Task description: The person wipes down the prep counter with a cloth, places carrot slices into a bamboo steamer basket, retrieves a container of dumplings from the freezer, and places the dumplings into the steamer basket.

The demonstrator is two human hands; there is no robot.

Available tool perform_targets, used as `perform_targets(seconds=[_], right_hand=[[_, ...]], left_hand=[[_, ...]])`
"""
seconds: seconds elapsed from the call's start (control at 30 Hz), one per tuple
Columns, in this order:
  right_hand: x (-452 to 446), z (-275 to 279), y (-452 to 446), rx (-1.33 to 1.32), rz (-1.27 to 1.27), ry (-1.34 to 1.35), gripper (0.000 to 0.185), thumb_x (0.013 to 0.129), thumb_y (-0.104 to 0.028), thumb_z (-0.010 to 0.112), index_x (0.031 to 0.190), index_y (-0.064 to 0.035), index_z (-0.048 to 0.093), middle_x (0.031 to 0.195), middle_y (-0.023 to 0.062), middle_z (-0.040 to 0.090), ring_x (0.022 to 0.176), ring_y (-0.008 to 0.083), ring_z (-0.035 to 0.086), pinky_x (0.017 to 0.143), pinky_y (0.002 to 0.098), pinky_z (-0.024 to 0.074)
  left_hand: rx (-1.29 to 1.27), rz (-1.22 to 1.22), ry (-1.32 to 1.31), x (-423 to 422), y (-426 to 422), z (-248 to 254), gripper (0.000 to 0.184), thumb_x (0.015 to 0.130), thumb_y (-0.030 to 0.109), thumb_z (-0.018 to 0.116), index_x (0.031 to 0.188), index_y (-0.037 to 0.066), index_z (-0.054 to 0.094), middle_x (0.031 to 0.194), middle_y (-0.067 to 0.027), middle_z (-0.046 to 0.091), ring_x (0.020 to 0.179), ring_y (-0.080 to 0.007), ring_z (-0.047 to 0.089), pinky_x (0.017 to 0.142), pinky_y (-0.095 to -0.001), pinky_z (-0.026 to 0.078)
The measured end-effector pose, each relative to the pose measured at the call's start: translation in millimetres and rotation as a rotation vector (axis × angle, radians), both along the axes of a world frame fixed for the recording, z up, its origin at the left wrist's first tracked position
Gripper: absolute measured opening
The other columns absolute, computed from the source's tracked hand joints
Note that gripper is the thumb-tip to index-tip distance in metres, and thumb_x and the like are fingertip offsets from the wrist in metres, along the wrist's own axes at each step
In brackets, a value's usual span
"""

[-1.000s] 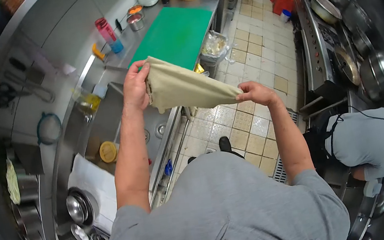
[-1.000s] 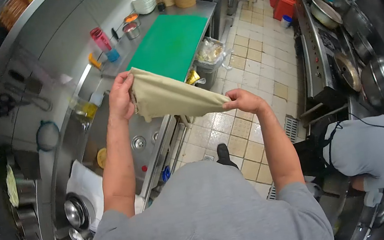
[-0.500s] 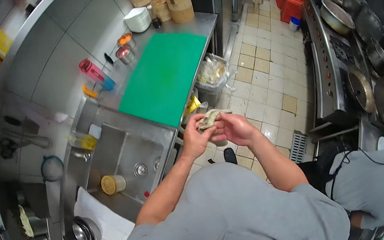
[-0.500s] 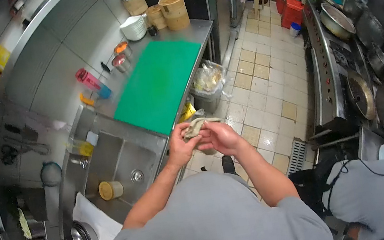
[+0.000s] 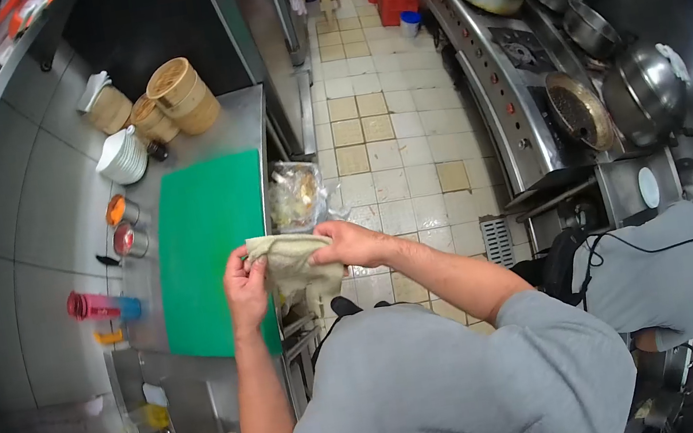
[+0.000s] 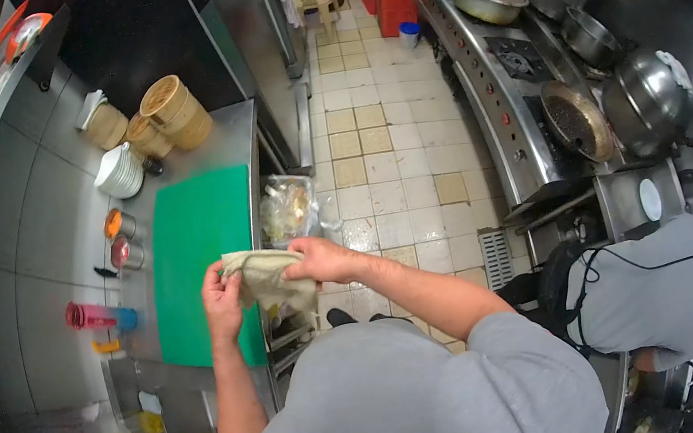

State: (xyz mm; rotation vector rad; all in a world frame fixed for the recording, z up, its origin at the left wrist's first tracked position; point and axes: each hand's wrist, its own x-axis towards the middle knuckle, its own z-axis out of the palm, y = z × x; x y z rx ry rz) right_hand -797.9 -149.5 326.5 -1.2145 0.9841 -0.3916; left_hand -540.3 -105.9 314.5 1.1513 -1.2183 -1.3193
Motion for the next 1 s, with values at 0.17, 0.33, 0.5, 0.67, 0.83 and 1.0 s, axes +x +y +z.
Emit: perform_targets(seconds=[0.17,0.33,0.5,0.67,0.83,1.0], right_hand=[[18,-7,-42,0.242,-0.493,-0.518,0.027,0.101,-0.028,0.065,0.106,-0.0012,0.06,0.099,0.0094,0.068,0.097,0.0145,0.067,0.068,0.0302,0.0575],[-24,-35,-117,0.014,-0.244,-0.224,0.028,0.106,-0.027,0.059,0.12,-0.0039,0.068,0.113,0.0059,0.071,0.096,0.0161,0.07,0.081,0.0327,0.0596],[-114,-97,-211,-0.208,-0.33,0.146,0.024,0.1,-0.023,0.067,0.112,-0.0019,0.069,0.087,0.0043,0.07,0.074,0.0127,0.067,0.066,0.03,0.0551],[-226,-169,-285,-0.119,-0.25,0.328,0.025,0.097,-0.023,0.069,0.11,-0.0008,0.069,0.086,0.0049,0.069,0.073,0.0134,0.066,0.062,0.0298,0.0531],[-297,-181,-382,0.07,-0.2,0.496,0.026,0.098,-0.022,0.067,0.115,-0.0024,0.067,0.089,0.0056,0.069,0.074,0.0142,0.067,0.06,0.0305,0.0525],[-334,-168,-475,0.052,-0.404,0.4,0.026,0.1,-0.021,0.064,0.121,-0.0053,0.065,0.093,0.0051,0.068,0.076,0.0142,0.067,0.061,0.0306,0.0534]], left_hand=[[-0.08,0.115,0.018,-77,-53,-47,0.049,0.098,0.001,0.065,0.142,-0.001,0.043,0.122,-0.0127,0.068,0.116,-0.0209,0.064,0.099,-0.0339,0.052],[0.042,0.114,0.181,-88,-149,-63,0.046,0.095,0.0,0.066,0.138,-0.001,0.05,0.123,-0.0114,0.067,0.118,-0.0189,0.062,0.099,-0.0326,0.051],[0.105,0.387,0.284,-54,-276,-76,0.032,0.098,0.001,0.06,0.13,-0.001,0.057,0.119,-0.0099,0.069,0.107,-0.0189,0.066,0.097,-0.0331,0.052],[0.065,0.77,0.397,16,-390,-103,0.039,0.093,0.005,0.066,0.131,-0.001,0.057,0.12,-0.0148,0.068,0.111,-0.027,0.065,0.1,-0.04,0.052],[0.34,0.98,-1.098,42,-455,-115,0.065,0.083,0.015,0.073,0.141,-0.003,0.05,0.137,-0.0266,0.056,0.128,-0.0386,0.055,0.111,-0.048,0.042],[0.709,0.796,-1.267,44,-519,-233,0.083,0.082,0.023,0.063,0.151,-0.012,0.034,0.147,-0.0315,0.048,0.136,-0.043,0.049,0.117,-0.0442,0.039]])
